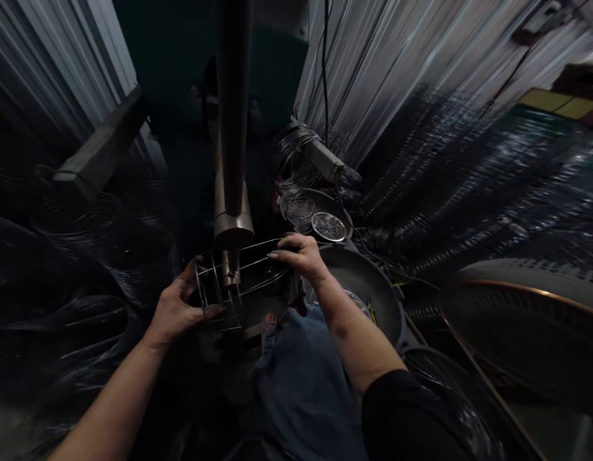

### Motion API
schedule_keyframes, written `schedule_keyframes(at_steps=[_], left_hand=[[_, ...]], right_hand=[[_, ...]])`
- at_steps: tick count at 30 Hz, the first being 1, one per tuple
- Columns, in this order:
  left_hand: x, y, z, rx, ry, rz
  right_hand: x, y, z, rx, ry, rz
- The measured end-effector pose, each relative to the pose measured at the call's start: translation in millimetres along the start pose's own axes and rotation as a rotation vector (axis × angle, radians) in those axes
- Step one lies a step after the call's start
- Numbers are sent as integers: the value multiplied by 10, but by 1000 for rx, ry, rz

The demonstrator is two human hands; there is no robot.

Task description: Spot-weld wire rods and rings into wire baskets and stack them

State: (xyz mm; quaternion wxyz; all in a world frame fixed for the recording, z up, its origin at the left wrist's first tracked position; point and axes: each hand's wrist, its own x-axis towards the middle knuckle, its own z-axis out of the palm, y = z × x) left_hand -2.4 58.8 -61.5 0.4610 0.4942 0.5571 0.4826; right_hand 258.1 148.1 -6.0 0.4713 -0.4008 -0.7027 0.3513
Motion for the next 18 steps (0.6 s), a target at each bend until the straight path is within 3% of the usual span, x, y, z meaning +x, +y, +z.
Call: schedule_keyframes(at_steps=[12,15,18], left_hand=[[-1,-25,22,-19,2,9],[-162,-11,10,-12,33,56],[-532,-37,-36,62,47,38]], right_hand=[[-30,-18,7,-48,0,51],[-185,-160,-22,-187,84,-17],[-600,-307,-33,-231,151,-11]])
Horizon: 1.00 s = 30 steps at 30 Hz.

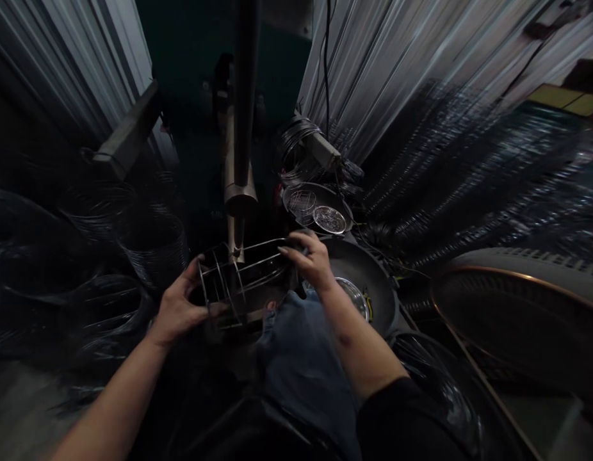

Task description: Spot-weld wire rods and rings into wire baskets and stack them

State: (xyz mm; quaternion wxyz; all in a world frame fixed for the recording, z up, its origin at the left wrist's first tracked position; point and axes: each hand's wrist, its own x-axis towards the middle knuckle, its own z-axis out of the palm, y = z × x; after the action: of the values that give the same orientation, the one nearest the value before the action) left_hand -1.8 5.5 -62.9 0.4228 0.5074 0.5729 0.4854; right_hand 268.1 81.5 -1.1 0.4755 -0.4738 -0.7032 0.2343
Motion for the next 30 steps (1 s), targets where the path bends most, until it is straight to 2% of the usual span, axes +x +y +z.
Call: schedule_keyframes(at_steps=[2,4,7,10,12,14,15,17,19,20,22,26,30], left_hand=[[-300,-38,-34,47,-3,-133],[-555,-93,-41,56,6,-319],[-738,-179,-20,-38,70,-546],[-724,-244,-44,-190,68,-647],[-704,-269,-116,-218,0,-660],[-729,-283,-224,-67,-33,-585],[-759,-291,-281,63,-47,-482],[-839,-316,-371,355,-110,-170],[-907,-365,-402,550,-243,165],[-924,-398,-390,605,-303,293],[-920,-469,-330,660,-351,458],[-843,-526,-188,593,-282,564],[-888,-428,-138,455,-133,464]], right_hand=[[-403,-68,-17,77,-144,56],[-840,-131,52,116,-367,83],[-1379,-244,317,122,-474,186],[-1603,-348,652,384,-627,385],[-1548,-392,809,599,-600,536],[-1368,-421,863,746,-495,705],[-1255,-434,855,796,-457,793],[-1035,-466,805,850,-434,950],[-879,-512,768,850,-450,1048],[-833,-542,769,842,-462,1074],[-793,-610,812,825,-505,1103],[-755,-725,939,807,-536,1090],[-624,-724,916,778,-564,1038]])
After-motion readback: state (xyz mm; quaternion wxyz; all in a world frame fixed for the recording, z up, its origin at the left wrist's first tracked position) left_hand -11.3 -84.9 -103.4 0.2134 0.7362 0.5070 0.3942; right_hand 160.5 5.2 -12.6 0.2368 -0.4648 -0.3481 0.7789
